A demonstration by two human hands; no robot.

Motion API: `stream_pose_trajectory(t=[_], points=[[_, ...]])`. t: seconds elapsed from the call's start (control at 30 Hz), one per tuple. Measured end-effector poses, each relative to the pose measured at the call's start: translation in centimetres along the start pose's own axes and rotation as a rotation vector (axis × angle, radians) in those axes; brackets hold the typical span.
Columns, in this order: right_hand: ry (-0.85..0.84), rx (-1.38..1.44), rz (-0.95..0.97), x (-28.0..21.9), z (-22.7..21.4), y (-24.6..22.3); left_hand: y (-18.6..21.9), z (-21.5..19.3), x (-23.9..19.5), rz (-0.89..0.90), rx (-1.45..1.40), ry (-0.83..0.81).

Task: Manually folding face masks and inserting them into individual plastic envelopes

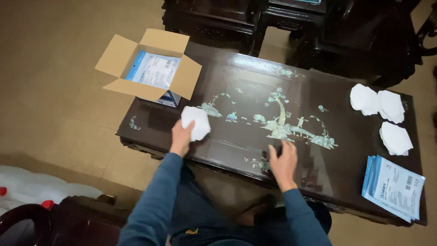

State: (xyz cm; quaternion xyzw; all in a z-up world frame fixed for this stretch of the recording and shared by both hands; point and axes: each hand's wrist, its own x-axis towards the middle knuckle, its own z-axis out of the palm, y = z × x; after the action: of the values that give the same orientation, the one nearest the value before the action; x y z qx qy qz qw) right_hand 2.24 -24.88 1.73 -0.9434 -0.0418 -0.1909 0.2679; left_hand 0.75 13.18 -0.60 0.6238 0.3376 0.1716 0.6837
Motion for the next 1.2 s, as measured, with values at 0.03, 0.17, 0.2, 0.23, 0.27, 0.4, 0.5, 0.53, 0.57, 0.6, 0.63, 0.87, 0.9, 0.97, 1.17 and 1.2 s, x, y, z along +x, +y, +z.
stream_pose_trajectory(t=[0.03, 0.17, 0.2, 0.23, 0.27, 0.4, 0.5, 0.53, 0.57, 0.6, 0.63, 0.87, 0.9, 0.97, 1.17, 1.2], points=[[0.003, 0.0, -0.001, -0.3, -0.2, 1.2, 0.3, -0.9, 0.7, 0.003, -0.002, -0.001], [-0.13, -0.205, 0.087, -0.9, -1.2, 3.7, 1.2, -2.5, 3.9, 0.127, 0.488, -0.07], [-0.126, -0.24, 0.025, -1.3, -1.4, 3.7, 1.0, -2.9, 4.4, 0.211, 0.678, -0.076], [-0.124, -0.238, 0.027, -1.1, -1.2, 3.8, 1.3, -2.6, 4.3, 0.214, 0.68, -0.077], [-0.087, -0.274, 0.007, -1.3, -0.9, 3.9, 1.4, -2.8, 3.8, 0.252, 0.843, 0.005], [-0.011, -0.314, -0.022, -1.7, -0.3, 4.4, 0.2, -3.0, 3.6, 0.279, 0.995, 0.149], [0.026, -0.286, -0.054, -1.7, 0.0, 4.8, -0.5, -3.1, 3.5, 0.278, 0.828, 0.169], [0.025, -0.286, -0.049, -1.7, 0.0, 4.7, -0.7, -3.1, 3.3, 0.278, 0.831, 0.166], [0.027, -0.286, -0.056, -1.6, 0.0, 4.6, -1.0, -3.2, 3.0, 0.344, 0.789, 0.211], [0.031, -0.287, -0.063, -1.5, -0.2, 4.6, -1.2, -3.1, 2.7, 0.41, 0.743, 0.255], [0.033, -0.288, -0.059, -1.8, -0.4, 4.2, -2.1, -3.5, 2.8, 0.412, 0.744, 0.251], [0.141, -0.381, -0.118, -1.3, -0.7, 3.1, -3.2, -3.6, 2.9, 0.697, 0.76, 0.403], [0.166, -0.404, -0.131, -1.1, -0.6, 3.1, -3.0, -3.4, 2.8, 0.7, 0.769, 0.415], [0.165, -0.407, -0.13, -0.3, -0.4, 2.9, -3.6, -3.9, 4.1, 0.765, 0.771, 0.43], [0.149, -0.387, -0.129, -0.5, -1.2, 3.0, -5.7, -4.9, 4.4, 0.863, 0.75, 0.421], [0.106, -0.374, -0.094, -0.3, -0.9, 2.5, -5.1, -5.2, 4.3, 0.858, 0.736, 0.436]])
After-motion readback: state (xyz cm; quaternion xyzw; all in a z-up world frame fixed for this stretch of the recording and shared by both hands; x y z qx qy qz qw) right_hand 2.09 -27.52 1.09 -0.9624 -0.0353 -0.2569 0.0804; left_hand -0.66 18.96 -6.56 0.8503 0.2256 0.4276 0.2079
